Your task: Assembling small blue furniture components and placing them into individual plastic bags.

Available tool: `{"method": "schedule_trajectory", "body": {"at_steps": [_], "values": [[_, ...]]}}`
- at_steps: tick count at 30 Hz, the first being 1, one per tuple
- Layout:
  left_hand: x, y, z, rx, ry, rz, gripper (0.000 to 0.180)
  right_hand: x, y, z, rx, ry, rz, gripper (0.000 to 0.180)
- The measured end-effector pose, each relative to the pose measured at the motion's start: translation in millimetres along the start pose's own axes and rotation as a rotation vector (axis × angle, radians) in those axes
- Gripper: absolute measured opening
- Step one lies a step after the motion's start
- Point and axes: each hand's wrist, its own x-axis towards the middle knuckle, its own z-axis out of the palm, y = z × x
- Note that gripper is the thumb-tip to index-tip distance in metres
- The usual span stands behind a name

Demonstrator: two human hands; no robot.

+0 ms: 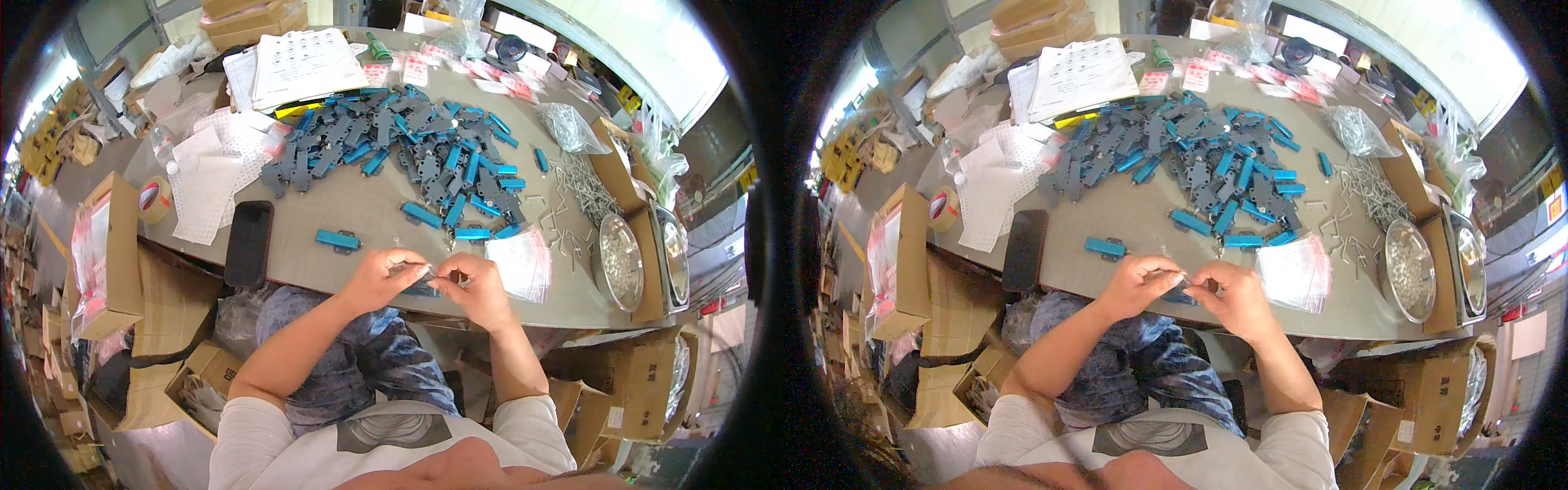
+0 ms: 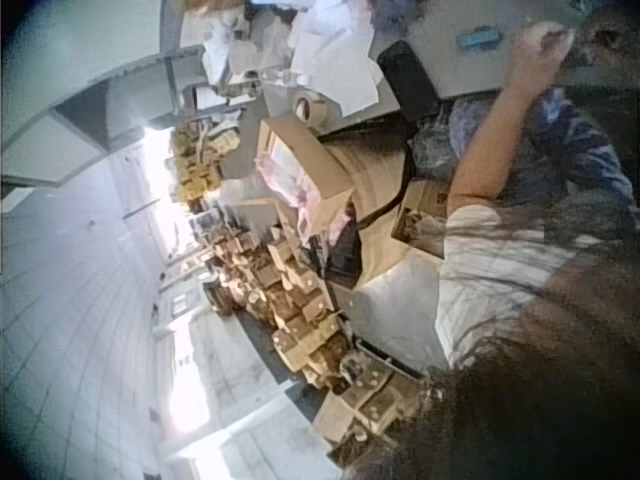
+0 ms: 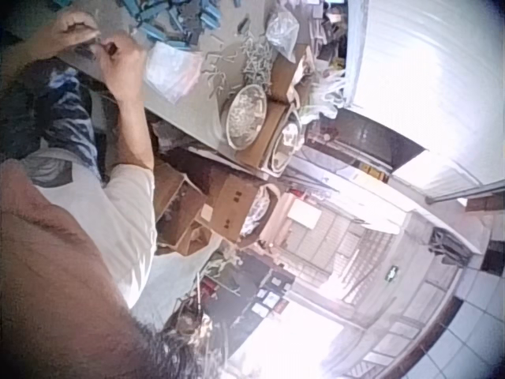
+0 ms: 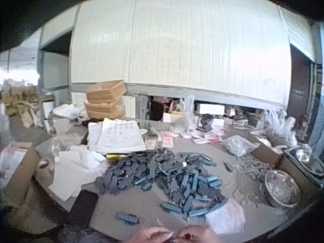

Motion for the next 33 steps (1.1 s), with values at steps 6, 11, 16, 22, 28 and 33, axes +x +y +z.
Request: {"method": "schedule_trajectory", "body": {"at_steps": [6,11,16,22,28,33], "values": [[-0.3,1.8,1.9,0.230,0.084,0.238,0.014,1.5,0.9,10.5,0.062,0.101,-0.030,0.018],[-5.2,-1.9,7.3,0.250,0.074,0.322,0.009,-1.0,0.4,12.1,-0.034,0.027,-0.183,0.013],[-8.6,-1.5,5.2,0.167,0.105,0.293,0.007,-23.4,7.6,6.9,-0.070,0.098,-0.157,0.013],[-10.1,0.3,10.6,0.139,0.110,0.281,0.007,-44.2,5.4,-1.5,-0.071,0.175,-0.117,0.012],[-11.7,-6.1,28.2,0.093,0.052,0.257,0.006,-71.8,7.5,-19.1,-0.030,0.238,-0.083,0.011],[-2.2,-17.5,58.9,0.187,-0.050,0.230,0.012,-129.3,26.1,-54.8,0.279,0.448,0.097,0.008]]}}
